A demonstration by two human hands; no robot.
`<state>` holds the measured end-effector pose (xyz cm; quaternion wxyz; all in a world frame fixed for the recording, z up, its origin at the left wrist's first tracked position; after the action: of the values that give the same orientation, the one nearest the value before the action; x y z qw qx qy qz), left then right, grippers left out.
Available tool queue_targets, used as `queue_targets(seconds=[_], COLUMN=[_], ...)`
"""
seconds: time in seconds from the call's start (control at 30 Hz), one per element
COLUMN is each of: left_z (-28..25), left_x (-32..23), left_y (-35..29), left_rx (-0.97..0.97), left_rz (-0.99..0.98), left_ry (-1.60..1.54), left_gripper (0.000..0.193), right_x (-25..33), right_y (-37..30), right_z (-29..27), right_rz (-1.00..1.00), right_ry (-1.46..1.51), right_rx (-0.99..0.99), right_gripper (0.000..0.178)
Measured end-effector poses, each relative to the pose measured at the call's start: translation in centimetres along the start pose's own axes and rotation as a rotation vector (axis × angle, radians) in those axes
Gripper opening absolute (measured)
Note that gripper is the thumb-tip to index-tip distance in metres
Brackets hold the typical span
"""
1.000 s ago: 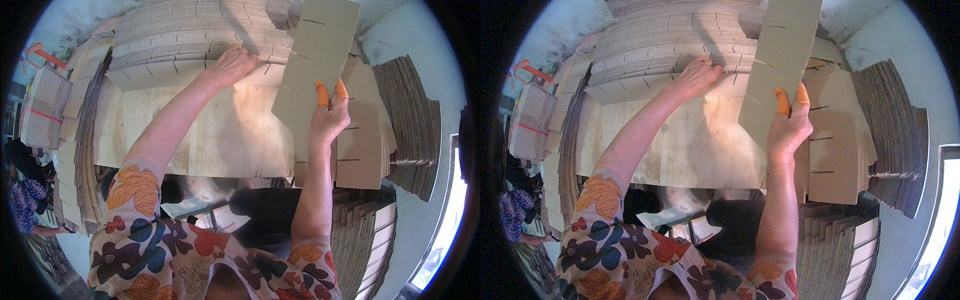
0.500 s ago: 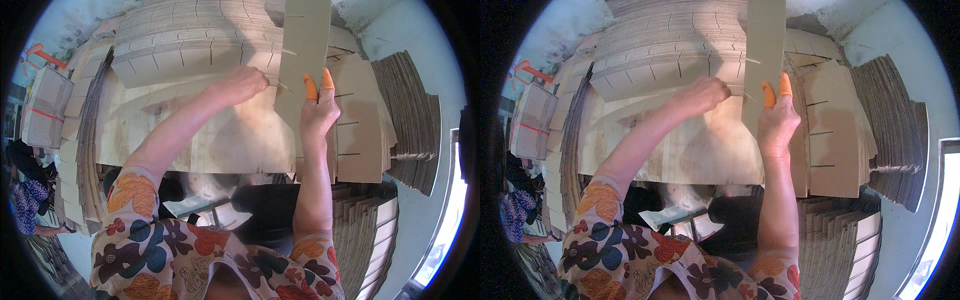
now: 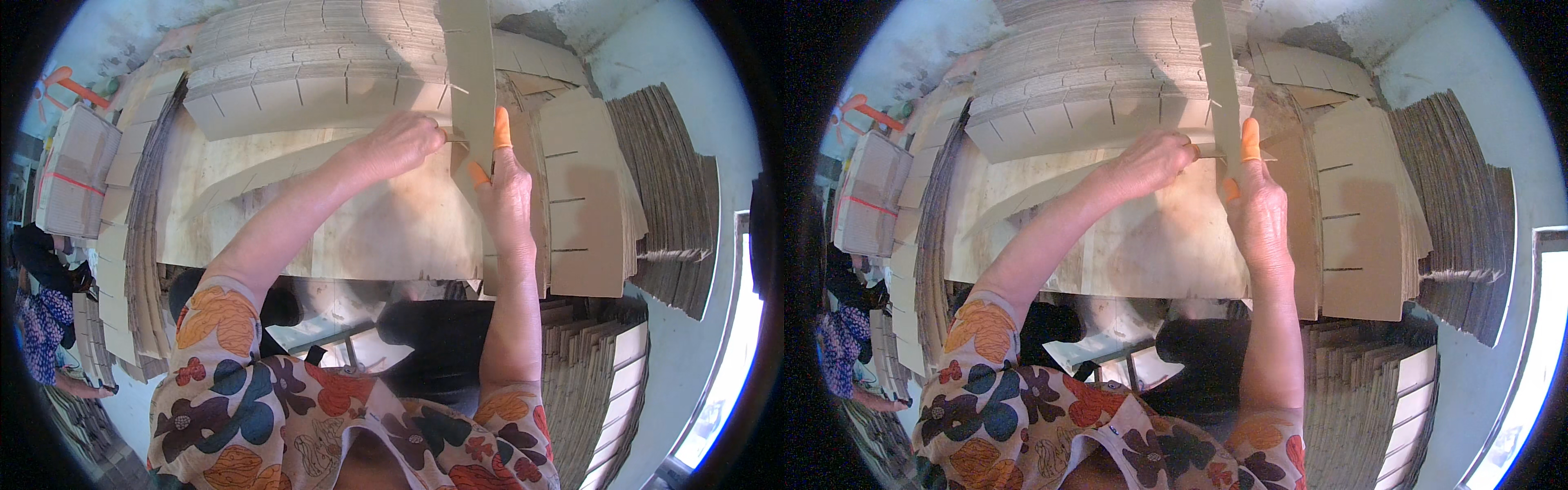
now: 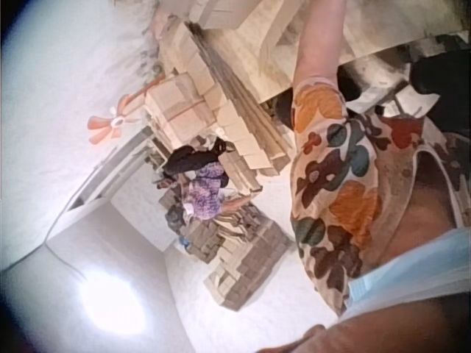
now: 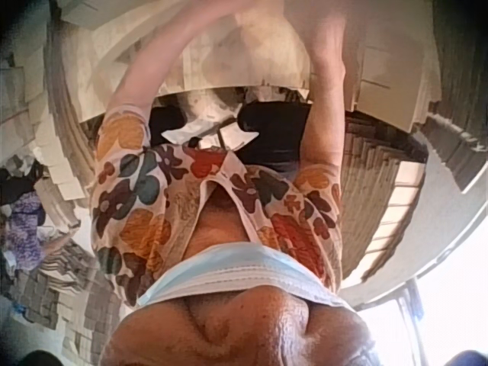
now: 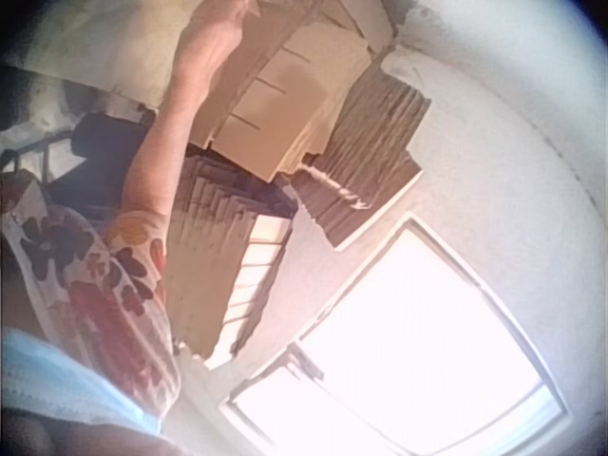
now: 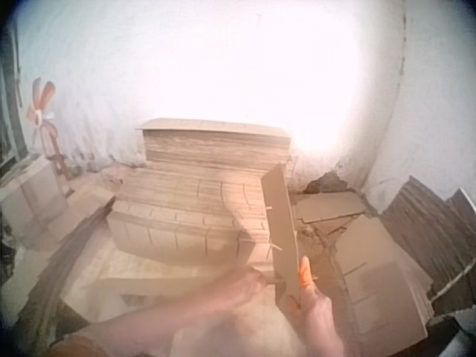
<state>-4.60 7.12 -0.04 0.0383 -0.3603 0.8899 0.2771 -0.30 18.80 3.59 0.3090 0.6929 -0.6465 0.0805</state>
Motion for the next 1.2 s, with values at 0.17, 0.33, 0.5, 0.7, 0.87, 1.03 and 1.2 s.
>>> queue_targets(seconds=[0.17,0.33,0.5,0.7,0.87,1.03,1.2], left_z=[-1.2,-1.6,-3.9,0.8,0.2,-1.1,-1.7], left_x=[-2.9,-3.8,3.8,10.3,8.6,7.7,7.0], left_y=[0.1,0.1,2.5,2.5,2.7,1.7,1.5], left_rx=[-0.068,-0.078,-0.113,-0.207,-0.204,-0.275,-0.281], left_rz=[0.096,0.133,-0.357,-0.177,-0.099,-0.036,-0.023], left_ry=[-0.067,-0.147,-0.139,0.464,0.339,0.256,0.182], left_gripper=[0.004,0.012,0.037,0.027,0.013,0.006,0.006], right_x=[-2.6,-3.2,-2.6,-1.7,-1.1,-1.1,-0.4], right_y=[-0.2,-0.3,-0.9,-0.8,-1.1,-1.2,-1.4], right_z=[2.2,3.0,2.3,2.7,2.0,1.7,0.8], right_rz=[-0.048,-0.049,-0.012,0.062,-0.069,0.038,-0.012], right_ry=[-0.138,-0.061,-0.015,0.024,0.148,0.110,0.154], right_rx=[-0.059,-0.063,-0.111,-0.076,-0.190,-0.152,-0.177], right_gripper=[0.078,0.079,0.084,0.088,0.096,0.099,0.101])
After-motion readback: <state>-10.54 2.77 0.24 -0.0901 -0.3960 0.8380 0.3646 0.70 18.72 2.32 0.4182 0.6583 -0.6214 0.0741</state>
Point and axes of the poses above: each hand's wrist, its own y-axis towards the middle knuckle, its own z-axis out of the palm, x = y × z, the point moved 8 cm from there along y, towards the middle knuckle, and after that the axes turned 11 degrees about -x, right-handed, at the moved point
